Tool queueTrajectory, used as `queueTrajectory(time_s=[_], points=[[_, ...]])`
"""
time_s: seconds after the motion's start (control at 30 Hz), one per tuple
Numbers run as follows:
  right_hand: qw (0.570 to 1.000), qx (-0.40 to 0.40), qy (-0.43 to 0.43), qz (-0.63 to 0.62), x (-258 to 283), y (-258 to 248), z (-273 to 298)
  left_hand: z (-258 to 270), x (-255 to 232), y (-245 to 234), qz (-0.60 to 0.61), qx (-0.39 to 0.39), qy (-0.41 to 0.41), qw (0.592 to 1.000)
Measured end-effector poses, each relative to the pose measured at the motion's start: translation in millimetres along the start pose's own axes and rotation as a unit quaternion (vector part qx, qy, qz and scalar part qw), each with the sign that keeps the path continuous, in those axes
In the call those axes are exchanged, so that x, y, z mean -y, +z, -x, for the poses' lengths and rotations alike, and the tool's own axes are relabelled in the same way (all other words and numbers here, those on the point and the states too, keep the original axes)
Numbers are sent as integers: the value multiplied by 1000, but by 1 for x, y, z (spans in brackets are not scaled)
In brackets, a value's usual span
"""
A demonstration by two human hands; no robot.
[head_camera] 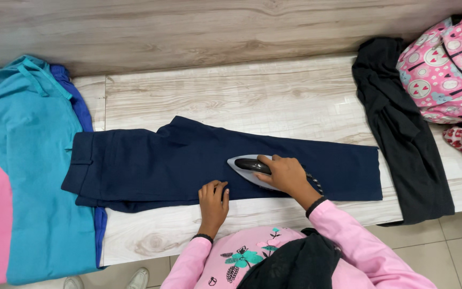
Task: The person irons a pair of dark blue trousers on a wooden table. They smooth the fabric with one hand while moving the iron with the other, then flip the trousers to iron the other side.
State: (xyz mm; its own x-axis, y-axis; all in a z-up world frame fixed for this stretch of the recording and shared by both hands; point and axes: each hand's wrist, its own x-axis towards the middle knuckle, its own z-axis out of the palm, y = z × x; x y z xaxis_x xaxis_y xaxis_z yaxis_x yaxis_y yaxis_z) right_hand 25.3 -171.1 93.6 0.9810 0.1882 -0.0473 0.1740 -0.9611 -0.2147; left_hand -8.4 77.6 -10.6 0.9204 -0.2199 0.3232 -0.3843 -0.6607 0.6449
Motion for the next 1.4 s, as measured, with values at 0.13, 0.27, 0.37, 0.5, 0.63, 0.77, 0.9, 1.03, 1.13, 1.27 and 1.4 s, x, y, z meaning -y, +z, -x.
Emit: queueTrajectory(time_s=[0.13, 0.27, 0.37, 0.5, 0.63, 0.77, 0.9, 1.03, 1.13, 1.27, 1.4], points=[[997, -39, 72, -2, -4, -10, -6, -17, -1, 3, -13, 41, -32, 999], [994, 13, 106, -26, 0, -25, -4, -32, -2, 9, -64, 24, 2, 998], [990, -28, 58, -123, -10, -31, 8, -24, 2, 9, -85, 38, 9, 996], [943, -122, 243, -191, -83, -26, 44, -22, 3, 10, -127, 44, 38, 990], [864, -26, 501, -40, -175, -4, 100, -21, 2, 10, -139, 52, 37, 988], [839, -3, 534, -106, -220, 17, 125, -22, 1, 13, -157, 57, 43, 985], [807, -35, 520, -278, -249, 29, 119, -21, 0, 15, -151, 61, 33, 986], [872, -167, 425, -177, -298, 7, 105, -25, -18, 23, -39, 82, 36, 995], [901, -254, 352, -10, -339, -35, 99, -23, -43, 29, 17, 207, 70, 976], [905, -240, 325, 130, -329, -92, 81, -23, -60, 29, -2, 274, 99, 957], [966, -101, 199, -130, -205, -72, 61, -24, -57, 31, -4, 247, 98, 964]])
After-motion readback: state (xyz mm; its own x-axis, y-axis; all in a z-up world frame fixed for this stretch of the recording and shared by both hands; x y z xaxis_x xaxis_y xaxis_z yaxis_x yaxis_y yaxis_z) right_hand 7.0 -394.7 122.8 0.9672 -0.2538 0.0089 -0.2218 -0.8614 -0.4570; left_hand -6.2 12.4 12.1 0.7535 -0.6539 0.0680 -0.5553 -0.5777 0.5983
